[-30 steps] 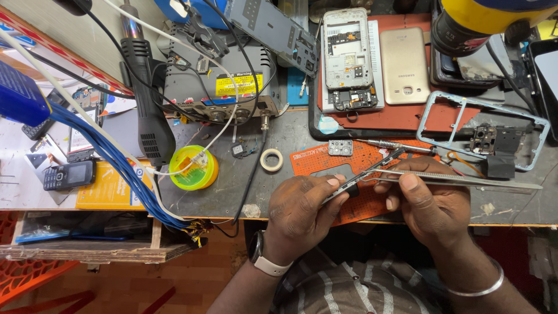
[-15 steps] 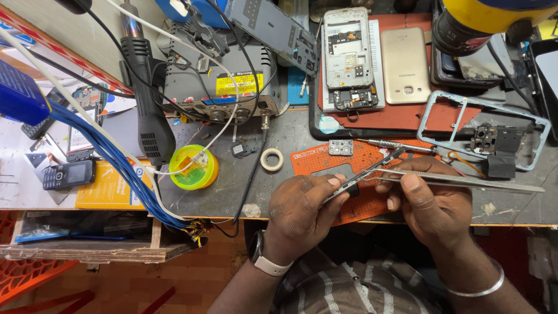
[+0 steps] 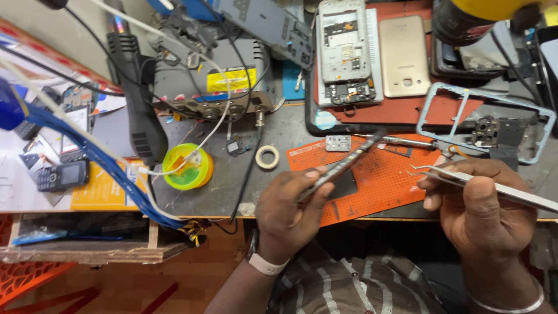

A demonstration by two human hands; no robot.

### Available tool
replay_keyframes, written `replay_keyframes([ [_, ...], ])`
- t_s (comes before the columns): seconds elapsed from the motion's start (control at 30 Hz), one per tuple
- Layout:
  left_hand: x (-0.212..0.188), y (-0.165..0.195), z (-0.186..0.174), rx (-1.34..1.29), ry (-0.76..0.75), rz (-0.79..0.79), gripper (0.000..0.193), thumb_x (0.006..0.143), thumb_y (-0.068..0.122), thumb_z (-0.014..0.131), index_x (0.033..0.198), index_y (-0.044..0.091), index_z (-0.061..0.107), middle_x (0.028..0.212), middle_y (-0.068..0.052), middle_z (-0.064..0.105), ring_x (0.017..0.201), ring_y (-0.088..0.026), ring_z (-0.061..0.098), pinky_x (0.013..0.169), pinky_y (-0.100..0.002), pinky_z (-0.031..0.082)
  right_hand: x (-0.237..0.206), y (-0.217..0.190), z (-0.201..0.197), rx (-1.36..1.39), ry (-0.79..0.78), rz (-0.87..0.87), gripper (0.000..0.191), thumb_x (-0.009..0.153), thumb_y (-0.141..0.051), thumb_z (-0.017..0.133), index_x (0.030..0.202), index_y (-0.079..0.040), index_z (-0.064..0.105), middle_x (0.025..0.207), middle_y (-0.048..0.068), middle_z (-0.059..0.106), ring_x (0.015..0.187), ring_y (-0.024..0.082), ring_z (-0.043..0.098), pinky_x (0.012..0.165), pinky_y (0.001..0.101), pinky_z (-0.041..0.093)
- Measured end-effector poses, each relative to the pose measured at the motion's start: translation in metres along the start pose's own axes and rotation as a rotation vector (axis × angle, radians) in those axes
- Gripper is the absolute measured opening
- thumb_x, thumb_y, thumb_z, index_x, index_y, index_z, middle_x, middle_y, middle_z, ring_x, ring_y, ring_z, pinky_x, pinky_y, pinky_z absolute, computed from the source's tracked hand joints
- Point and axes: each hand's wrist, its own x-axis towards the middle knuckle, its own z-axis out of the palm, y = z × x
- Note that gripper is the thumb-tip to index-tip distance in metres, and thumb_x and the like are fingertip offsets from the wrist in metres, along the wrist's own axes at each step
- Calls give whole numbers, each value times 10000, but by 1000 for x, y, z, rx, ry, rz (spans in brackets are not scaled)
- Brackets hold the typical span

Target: The person works on a disassembled smartphone at a cluttered repair bench, using tweezers and a metal pry tool to manipulate components on the phone's midframe. They then align the phone body, press its parts together, and power the phone on, with its screen lighting up.

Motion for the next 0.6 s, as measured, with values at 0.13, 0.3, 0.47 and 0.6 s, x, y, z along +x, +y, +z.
replay_keyframes([
  [0.13, -9, -1, 0, -10, 137, -87, 333, 971, 50, 779, 1206, 52, 543, 1108, -149, 740, 982, -194, 766, 810, -284, 625, 2, 1, -9, -107, 21, 53, 269, 1159, -191, 584, 1168, 76, 613, 995, 246, 713, 757, 196, 689, 726, 261, 595],
  [0.3, -18, -5, 2, -40, 237, -216, 327, 971, 48, 760, 1212, 32, 540, 1127, -162, 751, 1005, -166, 755, 847, -268, 627, 2, 5, -6, -199, 6, 73, 186, 1119, -80, 585, 1202, 86, 595, 1015, 224, 710, 790, 173, 696, 766, 247, 598],
  [0.47, -21, -7, 3, -167, 295, -297, 334, 998, 25, 735, 1241, 4, 507, 1174, -176, 711, 1082, -168, 724, 967, -299, 608, 6, -1, 1, -238, -8, 163, 219, 1055, -49, 606, 1232, 79, 602, 1031, 189, 725, 838, 156, 708, 825, 267, 608],
  [0.6, -22, -7, 2, -203, 279, -326, 332, 1002, 19, 728, 1249, 3, 507, 1190, -173, 709, 1109, -168, 716, 986, -294, 601, 10, -9, 9, -478, -66, 203, 205, 982, -35, 642, 1164, 58, 654, 1032, 158, 752, 869, 153, 721, 793, 250, 597],
])
